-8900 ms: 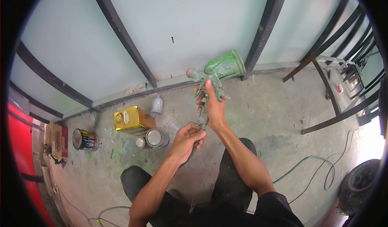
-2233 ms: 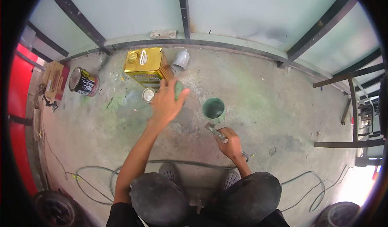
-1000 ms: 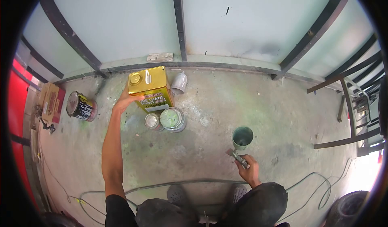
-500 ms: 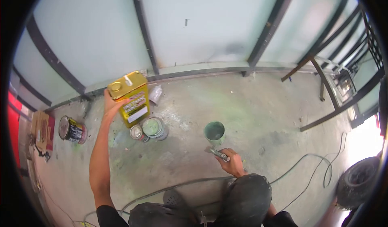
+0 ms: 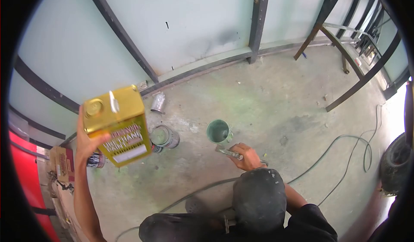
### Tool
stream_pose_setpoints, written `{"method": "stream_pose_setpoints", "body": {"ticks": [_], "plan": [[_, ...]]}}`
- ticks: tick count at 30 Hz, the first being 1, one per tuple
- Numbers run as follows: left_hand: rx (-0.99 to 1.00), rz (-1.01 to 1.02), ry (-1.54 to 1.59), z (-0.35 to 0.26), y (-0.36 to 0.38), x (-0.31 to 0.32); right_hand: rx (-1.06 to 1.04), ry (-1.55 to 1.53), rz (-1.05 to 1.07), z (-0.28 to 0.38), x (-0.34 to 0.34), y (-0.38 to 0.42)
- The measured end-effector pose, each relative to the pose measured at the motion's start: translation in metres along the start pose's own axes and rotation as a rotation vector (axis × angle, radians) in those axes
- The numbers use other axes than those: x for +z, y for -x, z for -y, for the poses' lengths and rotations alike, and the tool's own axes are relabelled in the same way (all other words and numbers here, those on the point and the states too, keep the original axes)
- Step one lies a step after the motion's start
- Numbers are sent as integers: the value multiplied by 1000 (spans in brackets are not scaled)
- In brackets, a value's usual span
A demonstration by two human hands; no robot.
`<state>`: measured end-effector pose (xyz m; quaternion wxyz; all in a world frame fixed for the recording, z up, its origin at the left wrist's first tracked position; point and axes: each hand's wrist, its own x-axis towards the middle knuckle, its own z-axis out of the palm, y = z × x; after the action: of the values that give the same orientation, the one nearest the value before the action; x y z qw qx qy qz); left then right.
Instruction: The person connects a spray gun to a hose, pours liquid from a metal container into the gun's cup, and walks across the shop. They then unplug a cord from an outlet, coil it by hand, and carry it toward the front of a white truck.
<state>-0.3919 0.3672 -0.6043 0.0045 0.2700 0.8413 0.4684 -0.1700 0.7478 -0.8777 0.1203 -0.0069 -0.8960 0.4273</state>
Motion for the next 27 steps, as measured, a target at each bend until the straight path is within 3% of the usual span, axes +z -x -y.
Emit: {"method": "stream_pose_setpoints", "body": {"ticks": [2, 11, 27], "plan": [[-71, 68, 99, -20, 13, 26, -24, 9, 28, -7, 1, 2], [-85, 616, -182, -40, 14, 108, -164, 69, 54, -21, -5, 14], [-231, 957, -381, -61, -9, 131, -202, 119, 264, -18, 11, 23]]}}
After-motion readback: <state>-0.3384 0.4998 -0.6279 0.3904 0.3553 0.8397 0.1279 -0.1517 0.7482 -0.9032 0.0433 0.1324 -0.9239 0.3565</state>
